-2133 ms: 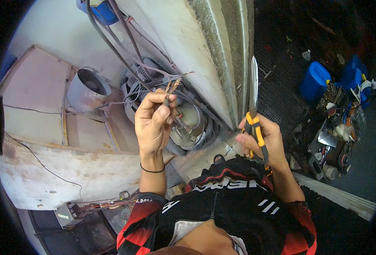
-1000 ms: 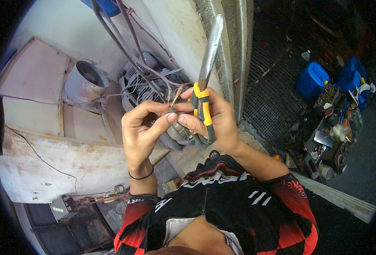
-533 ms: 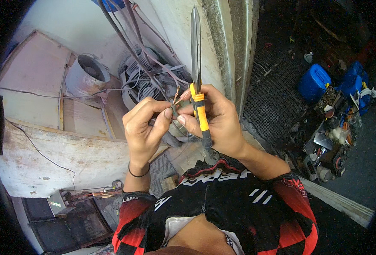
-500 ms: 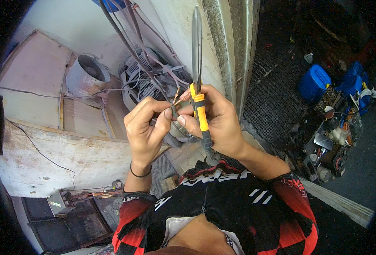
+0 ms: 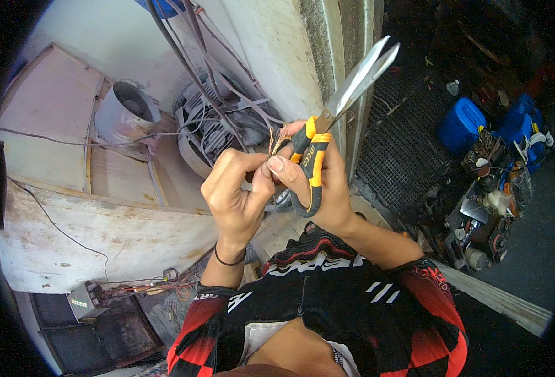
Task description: The person strips the insulation from two wires using shears and joins them together by twisting the copper strands, then begins to wrap the splice with electrical tape.
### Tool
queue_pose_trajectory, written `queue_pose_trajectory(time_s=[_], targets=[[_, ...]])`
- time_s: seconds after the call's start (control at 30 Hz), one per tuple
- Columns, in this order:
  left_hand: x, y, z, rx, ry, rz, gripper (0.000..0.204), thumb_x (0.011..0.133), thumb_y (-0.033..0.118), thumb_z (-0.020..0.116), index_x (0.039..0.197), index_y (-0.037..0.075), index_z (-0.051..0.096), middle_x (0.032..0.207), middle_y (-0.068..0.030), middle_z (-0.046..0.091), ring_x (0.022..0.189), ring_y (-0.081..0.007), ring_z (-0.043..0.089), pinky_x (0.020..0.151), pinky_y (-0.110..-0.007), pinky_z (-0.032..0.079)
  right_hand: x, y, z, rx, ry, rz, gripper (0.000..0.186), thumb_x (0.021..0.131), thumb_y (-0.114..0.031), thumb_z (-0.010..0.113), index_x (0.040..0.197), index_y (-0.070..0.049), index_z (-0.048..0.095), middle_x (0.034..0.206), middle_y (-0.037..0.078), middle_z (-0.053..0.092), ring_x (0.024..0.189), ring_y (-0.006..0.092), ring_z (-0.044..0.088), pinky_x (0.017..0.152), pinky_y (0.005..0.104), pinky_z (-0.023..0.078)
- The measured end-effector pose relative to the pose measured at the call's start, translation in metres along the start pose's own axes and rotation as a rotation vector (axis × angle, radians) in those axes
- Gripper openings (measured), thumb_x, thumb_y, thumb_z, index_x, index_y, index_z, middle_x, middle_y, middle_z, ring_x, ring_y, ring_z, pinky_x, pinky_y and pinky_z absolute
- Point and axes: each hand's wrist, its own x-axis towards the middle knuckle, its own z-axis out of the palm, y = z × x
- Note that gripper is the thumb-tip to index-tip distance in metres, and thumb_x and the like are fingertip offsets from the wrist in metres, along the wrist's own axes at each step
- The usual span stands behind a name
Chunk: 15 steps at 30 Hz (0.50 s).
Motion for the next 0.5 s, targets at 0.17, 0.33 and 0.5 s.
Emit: queue_pose_trajectory(time_s=[0.17,0.33,0.5], targets=[[-0.005,0.002,0.007,-0.043,0.057,-0.045,0.009,0.073,-0.005,0.065,0.081,0.000,0.064,0.066,-0.0080,0.056,0.057,-0.0206,0.053,0.052,-0.032,0.043,-0.005,0.000,0.009,0.131,0.107,0.033,0.036,0.091,-0.006,0.060,0.120,-0.001,0.040,0.084,0.003,0.058,0.073,0.0067,0.057,0.064,0.0217,0.049],[-0.008,0.006,0.012,-0.248,0.098,-0.191,0.001,0.081,-0.002,0.063,0.082,-0.002,0.062,0.068,-0.0072,0.057,0.059,-0.0148,0.053,0.054,-0.028,0.043,-0.006,0.006,0.012,0.127,0.171,-0.030,0.037,0.090,-0.008,0.059,0.120,0.000,0.038,0.082,0.004,0.058,0.073,0.0076,0.057,0.064,0.0220,0.049],[-0.021,-0.006,0.023,-0.378,0.144,-0.271,0.005,0.086,0.001,0.062,0.084,-0.002,0.059,0.071,-0.0064,0.057,0.062,-0.0103,0.054,0.057,-0.024,0.043,-0.006,0.013,0.013,0.058,0.189,-0.074,0.040,0.090,-0.010,0.061,0.120,0.001,0.037,0.082,0.004,0.060,0.073,0.0089,0.058,0.067,0.0228,0.050]])
